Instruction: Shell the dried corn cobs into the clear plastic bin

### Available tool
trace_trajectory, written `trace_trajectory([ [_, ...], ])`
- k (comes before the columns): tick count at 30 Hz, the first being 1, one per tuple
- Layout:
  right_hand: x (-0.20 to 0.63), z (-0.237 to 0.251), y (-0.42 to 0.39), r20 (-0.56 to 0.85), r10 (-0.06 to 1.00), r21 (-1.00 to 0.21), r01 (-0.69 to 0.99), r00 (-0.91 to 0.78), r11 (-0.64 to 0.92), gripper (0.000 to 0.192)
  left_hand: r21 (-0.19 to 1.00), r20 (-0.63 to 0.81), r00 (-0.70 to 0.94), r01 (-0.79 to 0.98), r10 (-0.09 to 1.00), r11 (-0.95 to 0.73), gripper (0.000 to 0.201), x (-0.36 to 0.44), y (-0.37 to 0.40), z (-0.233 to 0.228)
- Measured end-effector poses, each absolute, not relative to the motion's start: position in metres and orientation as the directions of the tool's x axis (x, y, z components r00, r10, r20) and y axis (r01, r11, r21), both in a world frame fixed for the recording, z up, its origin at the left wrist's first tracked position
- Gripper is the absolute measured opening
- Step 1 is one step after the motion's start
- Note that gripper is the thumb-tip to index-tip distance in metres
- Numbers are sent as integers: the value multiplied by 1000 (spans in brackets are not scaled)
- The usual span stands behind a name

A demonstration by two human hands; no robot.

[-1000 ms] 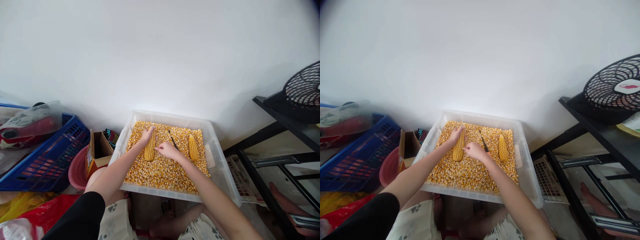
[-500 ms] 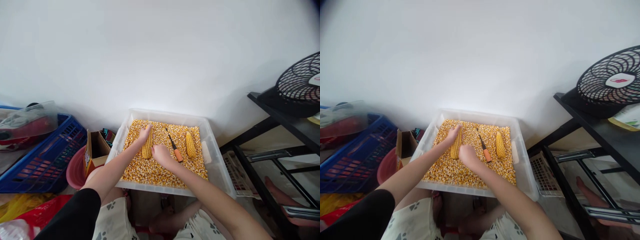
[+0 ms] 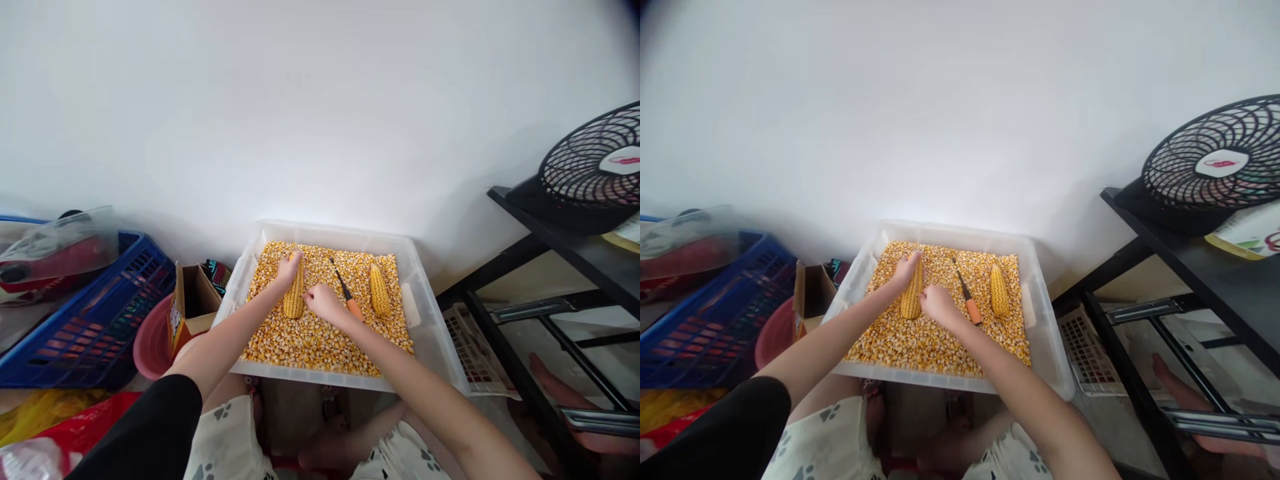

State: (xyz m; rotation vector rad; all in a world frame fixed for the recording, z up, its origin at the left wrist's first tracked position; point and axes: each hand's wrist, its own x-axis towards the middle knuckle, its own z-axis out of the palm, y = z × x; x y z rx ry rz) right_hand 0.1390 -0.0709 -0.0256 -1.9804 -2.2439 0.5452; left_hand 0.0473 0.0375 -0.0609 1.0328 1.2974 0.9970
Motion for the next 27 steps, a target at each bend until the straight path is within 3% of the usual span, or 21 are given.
trace_trajectory([
  [4,141,-27,-66,-138,984,-318,946,-114,65,33,970,-244,25,19,969,244,30,48,37,-63],
  [7,141,-28,-60,-219,959,-397,915,-178,79,30,972,-235,16,23,972,234,30,50,34,-61],
  [12,143,-32,-51,-191,963,-443,892,-190,88,29,972,-230,40,51,972,228,28,49,29,-53],
  [19,165,-42,-42,-258,900,-596,791,-351,138,33,955,-24,-2,297,1000,23,31,47,30,-51],
  [27,182,-35,-37,-278,819,-691,697,-502,192,28,860,97,207,474,974,-186,43,63,20,-50],
])
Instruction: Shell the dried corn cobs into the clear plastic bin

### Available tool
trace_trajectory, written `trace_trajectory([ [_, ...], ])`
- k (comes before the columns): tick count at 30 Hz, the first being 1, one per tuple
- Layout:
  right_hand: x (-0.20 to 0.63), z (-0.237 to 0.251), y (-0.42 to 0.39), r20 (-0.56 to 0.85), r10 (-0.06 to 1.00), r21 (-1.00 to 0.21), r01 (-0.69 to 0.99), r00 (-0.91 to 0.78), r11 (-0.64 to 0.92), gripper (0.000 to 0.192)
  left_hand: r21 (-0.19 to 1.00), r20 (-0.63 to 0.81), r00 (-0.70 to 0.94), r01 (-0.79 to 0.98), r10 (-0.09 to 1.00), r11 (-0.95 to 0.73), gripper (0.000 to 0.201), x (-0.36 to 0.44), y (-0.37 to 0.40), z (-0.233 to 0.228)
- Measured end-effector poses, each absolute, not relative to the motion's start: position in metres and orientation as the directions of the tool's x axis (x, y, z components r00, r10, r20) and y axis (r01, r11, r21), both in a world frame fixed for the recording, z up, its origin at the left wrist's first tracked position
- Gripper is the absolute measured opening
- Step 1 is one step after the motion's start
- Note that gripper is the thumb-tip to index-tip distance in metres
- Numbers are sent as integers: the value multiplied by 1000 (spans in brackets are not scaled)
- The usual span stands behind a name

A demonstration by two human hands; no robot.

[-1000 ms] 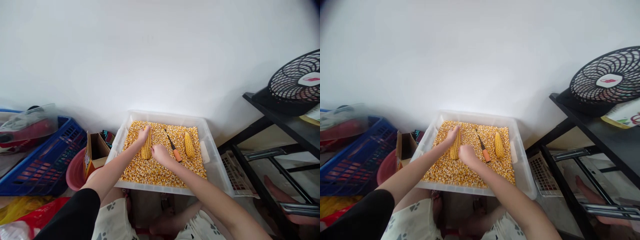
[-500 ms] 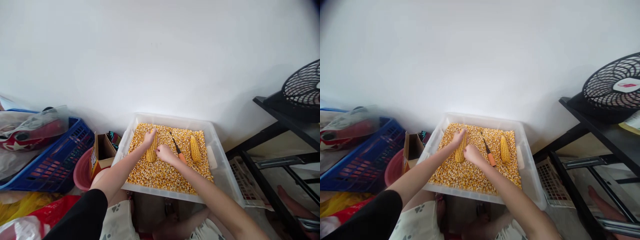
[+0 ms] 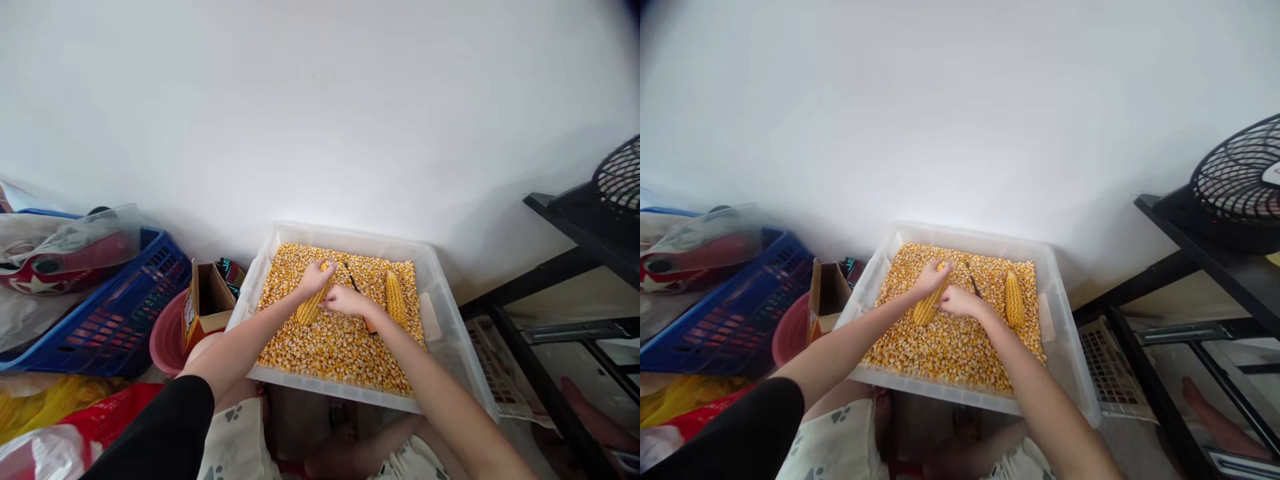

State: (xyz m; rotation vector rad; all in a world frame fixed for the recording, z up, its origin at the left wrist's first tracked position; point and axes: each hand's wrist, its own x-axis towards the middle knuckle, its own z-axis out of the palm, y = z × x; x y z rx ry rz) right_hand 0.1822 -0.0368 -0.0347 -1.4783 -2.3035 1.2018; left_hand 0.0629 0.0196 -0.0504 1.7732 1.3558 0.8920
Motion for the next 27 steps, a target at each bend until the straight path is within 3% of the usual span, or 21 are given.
trace_trajectory([
  [4,186,-31,-34,-317,785,-711,682,-532,175,25,846,97,248,490,964,-211,47,67,15,-49],
  [8,184,-26,-38,-294,803,-641,730,-518,236,27,846,114,272,478,956,-237,45,64,19,-49],
  [15,179,-17,-52,-213,894,-500,830,-395,247,37,961,-39,51,274,998,23,37,47,35,-55],
  [21,175,-30,-48,-182,910,-497,833,-373,242,38,981,-102,66,171,993,89,34,46,33,-52],
  [27,165,-37,-49,-161,945,-401,894,-285,201,36,982,-95,68,169,993,82,34,46,34,-55],
])
